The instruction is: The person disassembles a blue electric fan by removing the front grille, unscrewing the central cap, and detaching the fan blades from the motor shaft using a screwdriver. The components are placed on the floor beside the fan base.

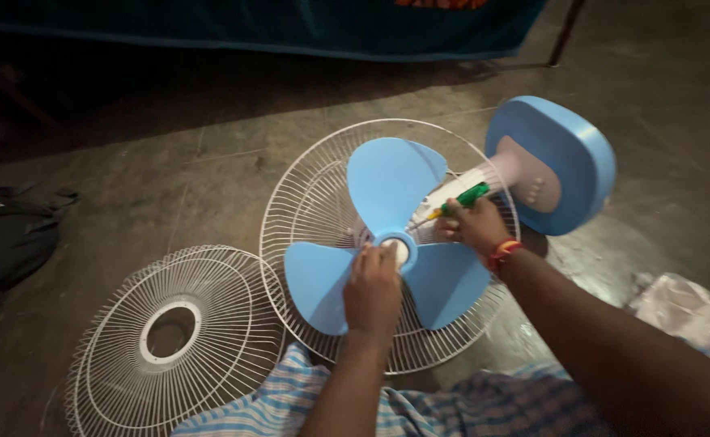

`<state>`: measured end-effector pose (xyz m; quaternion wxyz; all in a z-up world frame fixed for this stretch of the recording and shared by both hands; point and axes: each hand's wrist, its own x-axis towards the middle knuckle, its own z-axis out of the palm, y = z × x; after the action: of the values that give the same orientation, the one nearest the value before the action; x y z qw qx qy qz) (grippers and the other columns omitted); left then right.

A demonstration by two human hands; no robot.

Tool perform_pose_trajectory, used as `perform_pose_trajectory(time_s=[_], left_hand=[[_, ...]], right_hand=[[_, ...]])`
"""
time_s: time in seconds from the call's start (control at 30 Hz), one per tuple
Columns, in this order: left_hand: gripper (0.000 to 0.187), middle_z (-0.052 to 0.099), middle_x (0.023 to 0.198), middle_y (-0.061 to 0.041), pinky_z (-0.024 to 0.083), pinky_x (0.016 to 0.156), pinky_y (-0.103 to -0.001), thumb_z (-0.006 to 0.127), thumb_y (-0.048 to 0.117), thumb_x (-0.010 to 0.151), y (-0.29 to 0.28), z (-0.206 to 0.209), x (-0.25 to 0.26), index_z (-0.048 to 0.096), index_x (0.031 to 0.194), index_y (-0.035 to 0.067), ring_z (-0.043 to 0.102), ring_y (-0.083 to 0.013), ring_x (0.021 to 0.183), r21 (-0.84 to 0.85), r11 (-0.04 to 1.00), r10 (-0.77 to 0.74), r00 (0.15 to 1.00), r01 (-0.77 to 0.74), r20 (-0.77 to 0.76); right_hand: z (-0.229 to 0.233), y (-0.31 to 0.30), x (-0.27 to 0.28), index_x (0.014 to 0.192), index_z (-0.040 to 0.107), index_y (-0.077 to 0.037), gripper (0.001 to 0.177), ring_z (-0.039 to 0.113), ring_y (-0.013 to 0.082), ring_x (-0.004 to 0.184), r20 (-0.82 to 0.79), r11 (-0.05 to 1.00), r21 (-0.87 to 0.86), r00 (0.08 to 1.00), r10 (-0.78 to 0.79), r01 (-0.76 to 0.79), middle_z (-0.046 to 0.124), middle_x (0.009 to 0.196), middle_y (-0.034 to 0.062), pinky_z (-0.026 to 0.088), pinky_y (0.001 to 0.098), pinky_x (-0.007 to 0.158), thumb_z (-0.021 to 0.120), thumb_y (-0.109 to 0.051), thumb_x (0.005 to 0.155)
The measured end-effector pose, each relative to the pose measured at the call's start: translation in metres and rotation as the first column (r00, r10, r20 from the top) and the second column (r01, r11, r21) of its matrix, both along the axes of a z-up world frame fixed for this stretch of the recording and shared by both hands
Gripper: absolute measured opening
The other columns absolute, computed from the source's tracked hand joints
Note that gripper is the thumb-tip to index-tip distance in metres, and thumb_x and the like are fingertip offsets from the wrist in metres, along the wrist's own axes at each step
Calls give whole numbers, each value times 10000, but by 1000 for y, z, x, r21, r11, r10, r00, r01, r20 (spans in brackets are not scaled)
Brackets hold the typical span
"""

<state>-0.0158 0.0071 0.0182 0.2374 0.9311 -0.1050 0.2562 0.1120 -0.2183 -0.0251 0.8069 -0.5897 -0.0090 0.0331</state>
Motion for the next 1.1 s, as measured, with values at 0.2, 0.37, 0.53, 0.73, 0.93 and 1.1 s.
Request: perform_pose_trajectory(time_s=[0.2,0.37,0.53,0.73,0.93,1.1], left_hand=[[395,655,1123,-94,534,867,-470,819,331,783,-11,21,0,686,1051,74,642,-333,1024,39,988,152,963,-147,-221],[232,648,1169,-116,574,832,-440,721,99,828,-11,11,9,710,1060,95,662,-326,1032,128,992,-23,1000,21,12],[82,657,1099,-134,576,821,-461,664,136,982,-12,17,11,693,1035,81,692,-338,1016,93,995,62,984,-47,-165],[403,649,1095,-132,564,791,-462,766,354,803,-7,17,12,680,1041,41,681,-366,968,-11,991,125,966,-131,-225],[131,662,1148,-123,580,849,-438,664,152,962,-3,9,7,726,1062,95,700,-319,1023,62,998,-18,995,25,-102],[387,699,1159,-149,533,912,-473,698,450,963,-7,33,13,706,1086,83,676,-366,1069,-95,962,160,811,-255,-563]], right_hand=[[-3,7,-8,1121,618,28,311,756,209,864,-78,964,-223,984,-163,142,757,1035,159,651,316,699,615,-267,1023],[0,6,-2,1128,610,-1,324,752,183,863,-90,952,-262,978,-186,157,754,1042,146,616,318,671,601,-307,1022],[-14,7,3,1116,609,14,343,748,169,824,-34,935,-294,975,-218,199,761,989,145,591,298,628,622,-319,1034],[-26,5,11,1095,548,3,344,731,142,797,-33,901,-356,961,-275,246,749,968,125,583,286,592,640,-321,1024],[-25,7,11,1116,537,13,366,737,144,827,-39,898,-360,957,-287,254,742,993,120,593,288,605,635,-327,1019],[-3,13,-5,1150,565,2,363,742,141,866,-75,893,-376,953,-295,247,742,1069,109,603,297,662,633,-328,1014]])
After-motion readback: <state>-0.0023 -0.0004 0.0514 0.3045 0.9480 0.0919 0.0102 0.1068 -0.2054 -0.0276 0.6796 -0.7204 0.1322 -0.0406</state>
